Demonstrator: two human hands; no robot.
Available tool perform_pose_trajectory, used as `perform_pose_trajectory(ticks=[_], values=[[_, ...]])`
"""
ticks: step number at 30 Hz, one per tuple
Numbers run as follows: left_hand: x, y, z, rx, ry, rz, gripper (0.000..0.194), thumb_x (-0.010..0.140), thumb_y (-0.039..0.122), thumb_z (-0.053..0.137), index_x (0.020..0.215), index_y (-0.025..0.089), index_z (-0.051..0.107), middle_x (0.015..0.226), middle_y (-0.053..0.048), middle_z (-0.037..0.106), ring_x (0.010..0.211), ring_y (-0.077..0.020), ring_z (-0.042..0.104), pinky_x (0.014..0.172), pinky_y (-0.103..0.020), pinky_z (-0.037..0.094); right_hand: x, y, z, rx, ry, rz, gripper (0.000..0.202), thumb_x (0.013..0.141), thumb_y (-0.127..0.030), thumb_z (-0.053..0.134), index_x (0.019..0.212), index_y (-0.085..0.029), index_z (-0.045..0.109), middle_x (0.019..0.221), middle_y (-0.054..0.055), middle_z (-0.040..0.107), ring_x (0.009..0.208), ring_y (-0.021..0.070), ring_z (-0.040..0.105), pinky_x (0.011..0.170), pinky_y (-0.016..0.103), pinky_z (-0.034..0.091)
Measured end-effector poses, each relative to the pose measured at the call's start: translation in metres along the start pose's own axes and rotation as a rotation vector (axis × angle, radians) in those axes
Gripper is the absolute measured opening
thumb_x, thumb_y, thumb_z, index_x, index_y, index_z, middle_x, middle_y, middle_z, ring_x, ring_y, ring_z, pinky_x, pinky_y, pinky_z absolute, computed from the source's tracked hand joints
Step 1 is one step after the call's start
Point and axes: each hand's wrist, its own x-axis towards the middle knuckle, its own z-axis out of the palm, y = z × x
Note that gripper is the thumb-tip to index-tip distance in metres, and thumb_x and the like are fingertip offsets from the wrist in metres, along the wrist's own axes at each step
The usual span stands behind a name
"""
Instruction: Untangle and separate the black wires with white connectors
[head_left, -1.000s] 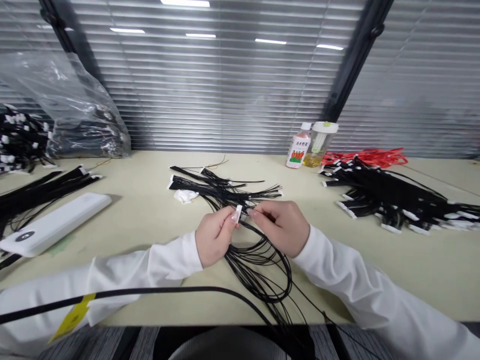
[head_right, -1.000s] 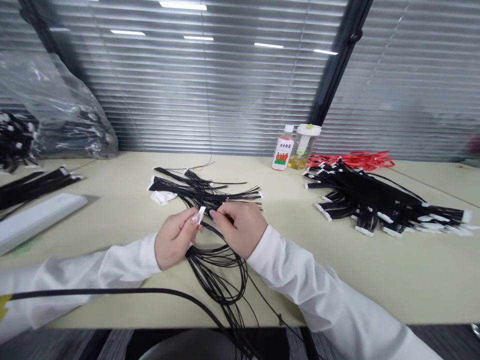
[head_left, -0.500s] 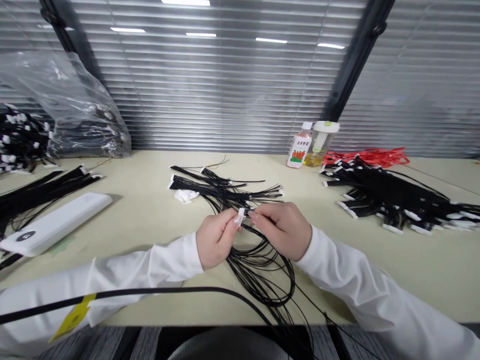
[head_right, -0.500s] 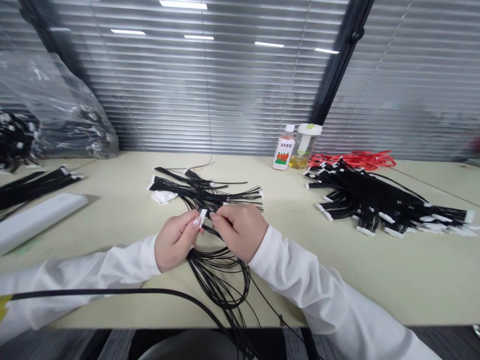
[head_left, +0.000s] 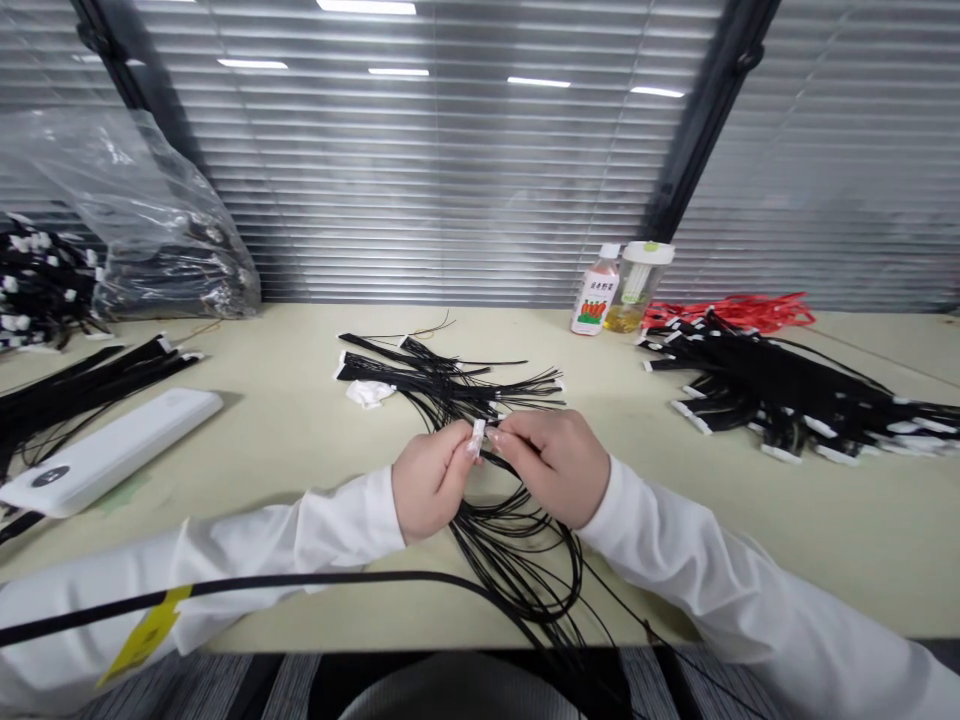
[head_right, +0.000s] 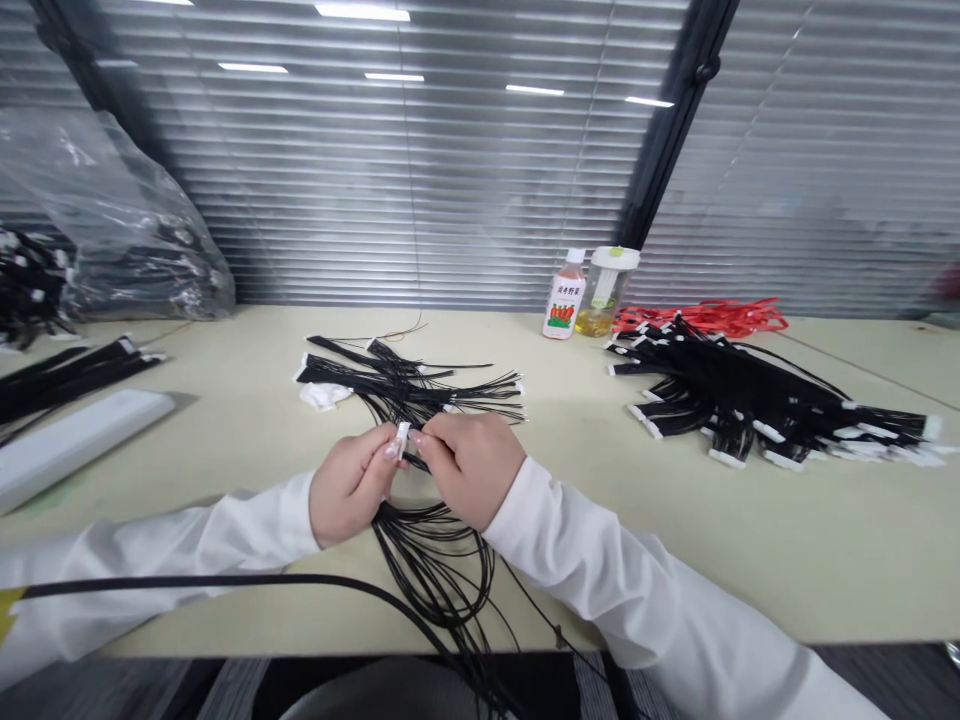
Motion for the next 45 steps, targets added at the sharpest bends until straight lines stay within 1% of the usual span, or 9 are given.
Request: perform_pose_trajectory(ticks=[7, 19, 23, 28, 37, 39, 41, 43, 45], values=[[0.0, 0.0, 0.0, -0.009, -0.008, -0.006, 0.027, 0.083, 0.031, 0.026, 0.07, 0.018, 0.047, 0.051, 0.001, 0.05, 0.051, -0.009, 0.048, 0.054, -0.019, 0.036, 0.001, -0.001, 0.001, 0.011, 0.008, 0.027, 0.03, 0.081, -0.029, 0.037, 0.057, -0.014, 0.048, 0.051, -0.003, 0.045, 0.05, 0.0042, 0.035, 0.053, 0.019, 0.025], [0.009, -0.003, 0.008, -0.267, 0.078, -0.238, 0.034, 0.079, 0.042, 0.038, 0.062, 0.015, 0.048, 0.045, 0.005, 0.039, 0.045, -0.0051, 0.035, 0.045, -0.017, 0.029, 0.002, 0.01, 0.004, 0.132, -0.009, 0.064, 0.026, 0.08, -0.03, 0.041, 0.072, -0.016, 0.06, 0.06, -0.001, 0.056, 0.055, 0.0056, 0.045, 0.056, 0.019, 0.033], [0.012, -0.013, 0.008, -0.388, 0.188, -0.335, 0.037, 0.078, 0.047, 0.036, 0.062, 0.015, 0.047, 0.041, 0.005, 0.038, 0.04, -0.0052, 0.034, 0.042, -0.018, 0.028, 0.007, 0.021, -0.003, 0.239, -0.054, 0.135, 0.023, 0.078, -0.028, 0.043, 0.081, -0.015, 0.061, 0.059, 0.0, 0.057, 0.052, 0.0059, 0.048, 0.054, 0.019, 0.037], [0.016, -0.023, 0.009, -0.504, 0.272, -0.361, 0.038, 0.077, 0.049, 0.037, 0.062, 0.015, 0.047, 0.04, 0.005, 0.038, 0.04, -0.0056, 0.035, 0.043, -0.018, 0.03, 0.009, 0.038, -0.01, 0.325, -0.155, 0.259, 0.022, 0.074, -0.033, 0.048, 0.074, -0.013, 0.058, 0.048, -0.002, 0.05, 0.044, 0.0053, 0.045, 0.046, 0.018, 0.038], [0.02, -0.031, 0.011, -0.737, 0.378, -0.43, 0.036, 0.074, 0.05, 0.042, 0.064, 0.016, 0.045, 0.039, 0.007, 0.031, 0.035, -0.0039, 0.028, 0.036, -0.018, 0.023, 0.01, 0.032, -0.023, 0.509, -0.179, 0.368, 0.023, 0.072, -0.036, 0.05, 0.07, -0.013, 0.052, 0.05, -0.003, 0.051, 0.041, 0.0048, 0.048, 0.042, 0.017, 0.042], [0.021, -0.033, 0.011, -0.763, 0.407, -0.463, 0.035, 0.074, 0.049, 0.041, 0.064, 0.016, 0.044, 0.039, 0.007, 0.031, 0.035, -0.0041, 0.027, 0.035, -0.018, 0.022, 0.011, 0.037, -0.029, 0.568, -0.253, 0.39, 0.03, 0.075, -0.04, 0.046, 0.063, -0.013, 0.05, 0.047, -0.002, 0.05, 0.039, 0.0047, 0.047, 0.04, 0.017, 0.04], [0.023, -0.034, 0.01, -0.803, 0.436, -0.512, 0.032, 0.075, 0.046, 0.041, 0.065, 0.017, 0.043, 0.038, 0.007, 0.031, 0.034, -0.0044, 0.027, 0.034, -0.018, 0.023, 0.011, 0.043, -0.03, 0.599, -0.445, 0.397, 0.032, 0.076, -0.039, 0.043, 0.062, -0.011, 0.053, 0.047, -0.001, 0.052, 0.037, 0.0043, 0.046, 0.039, 0.016, 0.039], [0.024, -0.032, 0.009, -0.852, 0.452, -0.562, 0.029, 0.077, 0.044, 0.039, 0.065, 0.018, 0.041, 0.037, 0.007, 0.03, 0.032, -0.0049, 0.027, 0.033, -0.018, 0.024, 0.008, 0.045, -0.024, 0.569, -0.647, 0.388, 0.028, 0.075, -0.034, 0.046, 0.069, -0.01, 0.059, 0.05, 0.001, 0.056, 0.036, 0.0035, 0.044, 0.039, 0.015, 0.038], [0.024, -0.029, 0.009, -0.893, 0.444, -0.587, 0.027, 0.078, 0.043, 0.038, 0.066, 0.018, 0.04, 0.037, 0.008, 0.029, 0.031, -0.0053, 0.026, 0.032, -0.019, 0.026, 0.004, 0.041, -0.01, 0.517, -0.703, 0.352, 0.024, 0.074, -0.03, 0.047, 0.075, -0.01, 0.062, 0.054, 0.001, 0.058, 0.037, 0.0029, 0.044, 0.039, 0.015, 0.038]])
